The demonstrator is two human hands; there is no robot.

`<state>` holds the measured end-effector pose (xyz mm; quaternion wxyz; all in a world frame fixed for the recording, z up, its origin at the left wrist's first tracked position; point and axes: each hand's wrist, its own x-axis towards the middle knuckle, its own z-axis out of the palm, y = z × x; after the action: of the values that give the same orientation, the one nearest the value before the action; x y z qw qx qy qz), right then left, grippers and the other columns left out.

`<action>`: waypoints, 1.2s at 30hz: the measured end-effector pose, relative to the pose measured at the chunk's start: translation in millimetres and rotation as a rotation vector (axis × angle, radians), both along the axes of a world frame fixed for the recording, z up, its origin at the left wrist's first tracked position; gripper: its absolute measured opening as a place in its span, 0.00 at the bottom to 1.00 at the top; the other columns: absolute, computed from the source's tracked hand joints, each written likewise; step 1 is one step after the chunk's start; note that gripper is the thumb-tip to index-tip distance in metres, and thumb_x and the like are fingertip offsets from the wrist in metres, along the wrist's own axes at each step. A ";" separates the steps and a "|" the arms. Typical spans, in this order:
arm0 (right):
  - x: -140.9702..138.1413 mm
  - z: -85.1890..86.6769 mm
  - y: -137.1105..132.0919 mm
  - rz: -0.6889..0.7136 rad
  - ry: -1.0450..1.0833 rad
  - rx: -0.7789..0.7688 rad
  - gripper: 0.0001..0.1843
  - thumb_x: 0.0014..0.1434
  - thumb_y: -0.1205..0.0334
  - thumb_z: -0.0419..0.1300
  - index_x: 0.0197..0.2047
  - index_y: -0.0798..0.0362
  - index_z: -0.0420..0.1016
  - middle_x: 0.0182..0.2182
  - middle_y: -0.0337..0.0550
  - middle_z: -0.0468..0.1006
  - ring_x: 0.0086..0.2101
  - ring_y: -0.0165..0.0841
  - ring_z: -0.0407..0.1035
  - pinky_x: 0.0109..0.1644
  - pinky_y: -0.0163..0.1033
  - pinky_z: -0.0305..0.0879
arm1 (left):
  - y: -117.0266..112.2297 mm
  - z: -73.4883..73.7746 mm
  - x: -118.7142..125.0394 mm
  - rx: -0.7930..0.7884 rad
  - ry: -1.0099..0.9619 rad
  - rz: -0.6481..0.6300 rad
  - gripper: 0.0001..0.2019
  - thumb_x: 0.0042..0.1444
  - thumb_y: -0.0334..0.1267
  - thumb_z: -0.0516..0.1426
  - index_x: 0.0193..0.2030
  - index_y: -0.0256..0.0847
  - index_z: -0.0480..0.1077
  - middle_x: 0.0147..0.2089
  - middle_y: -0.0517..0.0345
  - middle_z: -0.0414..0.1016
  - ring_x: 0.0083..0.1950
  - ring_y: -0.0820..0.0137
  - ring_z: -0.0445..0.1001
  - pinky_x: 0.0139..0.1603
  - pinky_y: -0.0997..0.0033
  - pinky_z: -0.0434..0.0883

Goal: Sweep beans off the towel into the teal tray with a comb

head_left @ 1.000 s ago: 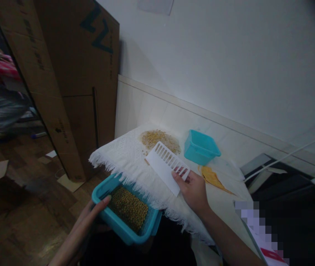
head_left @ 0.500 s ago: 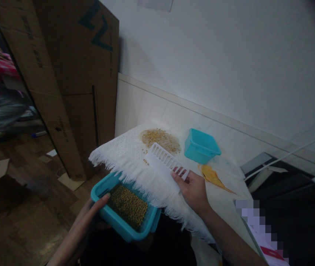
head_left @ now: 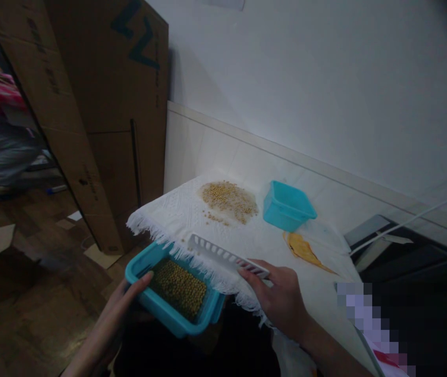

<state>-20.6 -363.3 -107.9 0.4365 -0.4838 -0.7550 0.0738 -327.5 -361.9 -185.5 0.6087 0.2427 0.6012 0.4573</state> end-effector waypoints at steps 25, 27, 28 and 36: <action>-15.2 -0.9 88.5 -0.268 0.145 -0.145 0.18 0.62 0.49 0.63 0.39 0.56 0.87 0.32 0.50 0.90 0.31 0.46 0.84 0.34 0.42 0.73 | -3.5 -1.6 0.6 0.028 -0.042 -0.032 0.42 0.53 0.63 0.71 0.69 0.41 0.72 0.68 0.39 0.78 0.61 0.42 0.80 0.37 0.58 0.85; -16.9 0.5 86.8 -0.257 0.149 -0.140 0.18 0.62 0.49 0.63 0.39 0.55 0.88 0.33 0.50 0.90 0.32 0.46 0.85 0.35 0.42 0.75 | -3.6 -1.3 0.0 0.030 -0.051 -0.051 0.43 0.54 0.64 0.70 0.70 0.42 0.70 0.70 0.38 0.76 0.62 0.41 0.79 0.39 0.57 0.86; -17.4 1.2 85.4 -0.250 0.149 -0.134 0.18 0.62 0.49 0.63 0.39 0.55 0.88 0.33 0.50 0.90 0.32 0.46 0.85 0.36 0.42 0.75 | -3.6 -1.0 0.0 0.030 -0.053 -0.052 0.43 0.53 0.65 0.70 0.70 0.42 0.70 0.70 0.38 0.76 0.63 0.41 0.79 0.40 0.56 0.86; -14.3 5.1 66.7 -0.260 0.125 -0.107 0.18 0.63 0.48 0.63 0.36 0.53 0.87 0.31 0.49 0.89 0.30 0.43 0.83 0.34 0.40 0.74 | -3.5 -1.0 0.5 0.029 -0.036 -0.031 0.41 0.54 0.63 0.70 0.68 0.43 0.72 0.71 0.39 0.77 0.63 0.43 0.80 0.39 0.60 0.86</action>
<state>-35.0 -296.6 -102.8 0.4623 -0.5944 -0.6522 0.0867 -326.9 -365.4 -186.6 0.6228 0.2526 0.5798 0.4606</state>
